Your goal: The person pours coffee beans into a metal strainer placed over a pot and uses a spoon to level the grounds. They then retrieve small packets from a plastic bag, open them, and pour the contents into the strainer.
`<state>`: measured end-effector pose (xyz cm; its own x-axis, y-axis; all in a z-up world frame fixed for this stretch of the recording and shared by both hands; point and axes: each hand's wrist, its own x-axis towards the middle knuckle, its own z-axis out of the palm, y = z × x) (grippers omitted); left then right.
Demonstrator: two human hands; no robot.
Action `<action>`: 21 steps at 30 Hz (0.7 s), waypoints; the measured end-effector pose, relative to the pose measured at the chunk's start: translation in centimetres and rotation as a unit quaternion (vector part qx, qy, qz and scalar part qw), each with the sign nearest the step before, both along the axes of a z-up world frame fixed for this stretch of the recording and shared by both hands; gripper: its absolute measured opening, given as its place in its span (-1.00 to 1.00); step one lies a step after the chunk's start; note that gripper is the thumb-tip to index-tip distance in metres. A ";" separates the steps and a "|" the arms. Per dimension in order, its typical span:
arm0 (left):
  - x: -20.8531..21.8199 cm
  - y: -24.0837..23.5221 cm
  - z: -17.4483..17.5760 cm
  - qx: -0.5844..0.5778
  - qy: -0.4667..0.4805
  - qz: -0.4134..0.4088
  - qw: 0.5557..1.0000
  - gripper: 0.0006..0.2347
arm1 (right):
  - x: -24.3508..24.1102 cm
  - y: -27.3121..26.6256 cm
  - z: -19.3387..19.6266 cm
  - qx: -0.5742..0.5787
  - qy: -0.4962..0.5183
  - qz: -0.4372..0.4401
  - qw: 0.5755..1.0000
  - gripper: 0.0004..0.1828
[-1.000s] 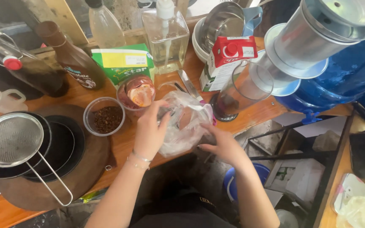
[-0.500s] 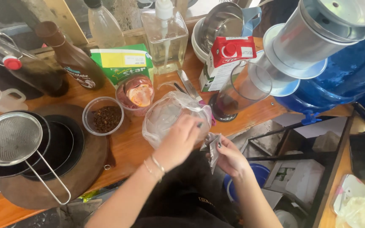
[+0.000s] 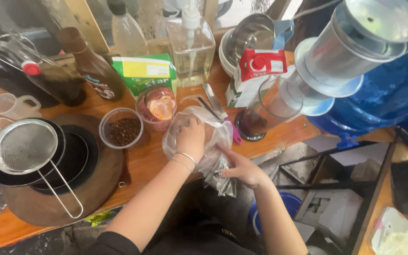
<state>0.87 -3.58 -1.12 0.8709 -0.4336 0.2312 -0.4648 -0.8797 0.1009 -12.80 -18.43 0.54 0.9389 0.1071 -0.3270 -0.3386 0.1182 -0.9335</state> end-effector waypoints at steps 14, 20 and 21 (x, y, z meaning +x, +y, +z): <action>0.6 4.2 6.4 -0.130 0.092 -0.072 0.985 -0.78 | 1.1 -0.2 -0.4 0.133 0.040 -0.019 0.990 0.06; -0.3 6.1 8.8 -0.220 0.115 -0.146 0.958 -0.80 | 3.2 0.2 -0.1 0.165 0.009 -0.077 0.983 -0.08; -0.2 6.1 8.2 -0.230 0.137 -0.143 0.953 -0.82 | 3.8 0.2 0.1 0.158 -0.005 -0.107 0.981 -0.14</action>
<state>0.63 2.55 7.08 0.7876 -0.5697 0.2347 -0.5791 -0.5544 0.5977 -8.98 -18.21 0.60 0.9540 0.0010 -0.2997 -0.2648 0.4707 -0.8416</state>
